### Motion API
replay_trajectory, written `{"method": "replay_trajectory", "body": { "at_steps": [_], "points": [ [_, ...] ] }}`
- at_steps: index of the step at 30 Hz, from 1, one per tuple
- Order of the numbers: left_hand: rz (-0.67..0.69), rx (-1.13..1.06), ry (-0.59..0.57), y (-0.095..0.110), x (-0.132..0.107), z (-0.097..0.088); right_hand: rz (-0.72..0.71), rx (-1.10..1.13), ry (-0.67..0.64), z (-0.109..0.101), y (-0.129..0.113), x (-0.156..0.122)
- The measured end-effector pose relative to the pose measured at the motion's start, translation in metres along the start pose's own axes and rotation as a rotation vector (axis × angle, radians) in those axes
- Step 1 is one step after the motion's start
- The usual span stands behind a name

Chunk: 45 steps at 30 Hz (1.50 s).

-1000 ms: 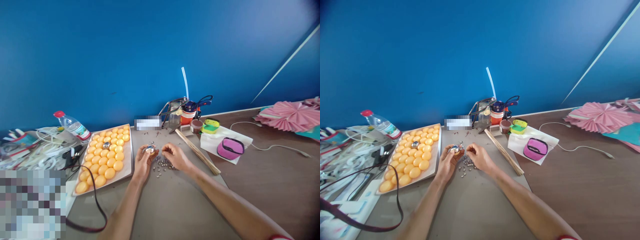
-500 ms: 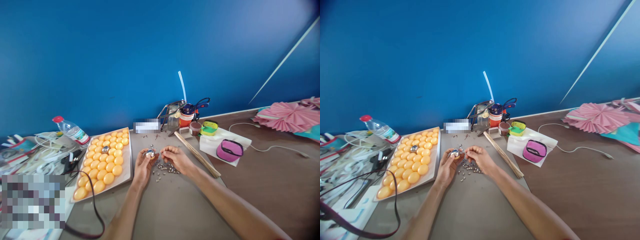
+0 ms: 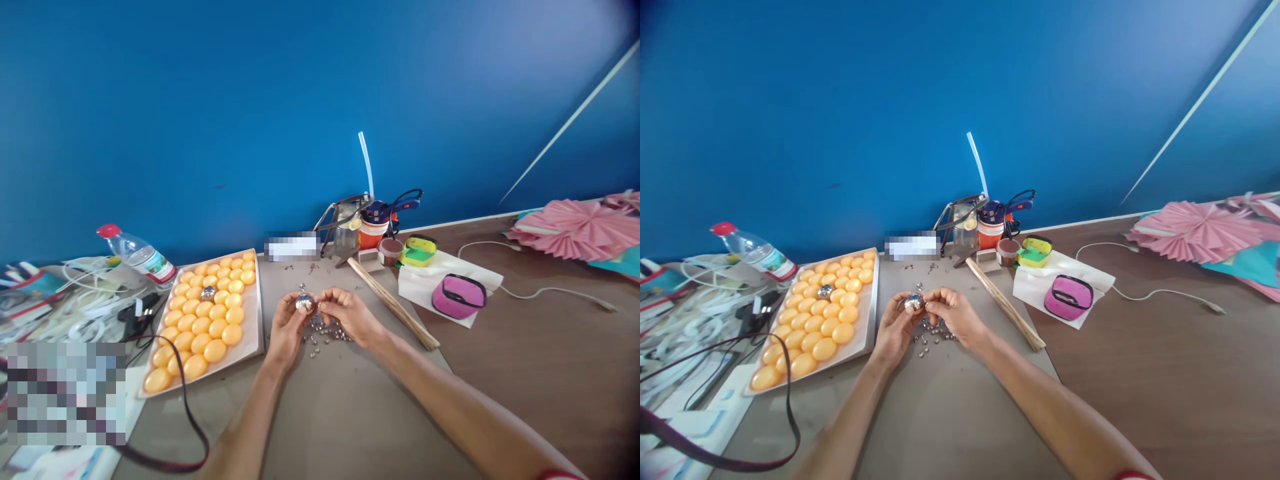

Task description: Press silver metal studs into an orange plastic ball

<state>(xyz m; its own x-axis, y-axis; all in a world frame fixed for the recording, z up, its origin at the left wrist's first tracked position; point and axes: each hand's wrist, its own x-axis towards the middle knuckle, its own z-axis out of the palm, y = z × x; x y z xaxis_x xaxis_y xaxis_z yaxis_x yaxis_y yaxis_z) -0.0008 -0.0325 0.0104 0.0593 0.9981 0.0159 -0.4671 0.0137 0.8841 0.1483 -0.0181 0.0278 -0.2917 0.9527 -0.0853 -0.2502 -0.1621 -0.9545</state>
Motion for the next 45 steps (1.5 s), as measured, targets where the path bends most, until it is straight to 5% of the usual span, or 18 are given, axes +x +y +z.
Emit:
{"method": "replay_trajectory", "body": {
  "at_steps": [25,45],
  "points": [
    [0.010,0.113,-0.006,-0.0048,-0.0041,-0.0009,-0.105,-0.267,0.019,0.0019,0.0036,0.0017],
    [0.156,0.403,0.039,-0.0044,-0.0070,0.0004,0.029,-0.209,0.107,0.0077,0.0076,-0.0014]
  ]
}}
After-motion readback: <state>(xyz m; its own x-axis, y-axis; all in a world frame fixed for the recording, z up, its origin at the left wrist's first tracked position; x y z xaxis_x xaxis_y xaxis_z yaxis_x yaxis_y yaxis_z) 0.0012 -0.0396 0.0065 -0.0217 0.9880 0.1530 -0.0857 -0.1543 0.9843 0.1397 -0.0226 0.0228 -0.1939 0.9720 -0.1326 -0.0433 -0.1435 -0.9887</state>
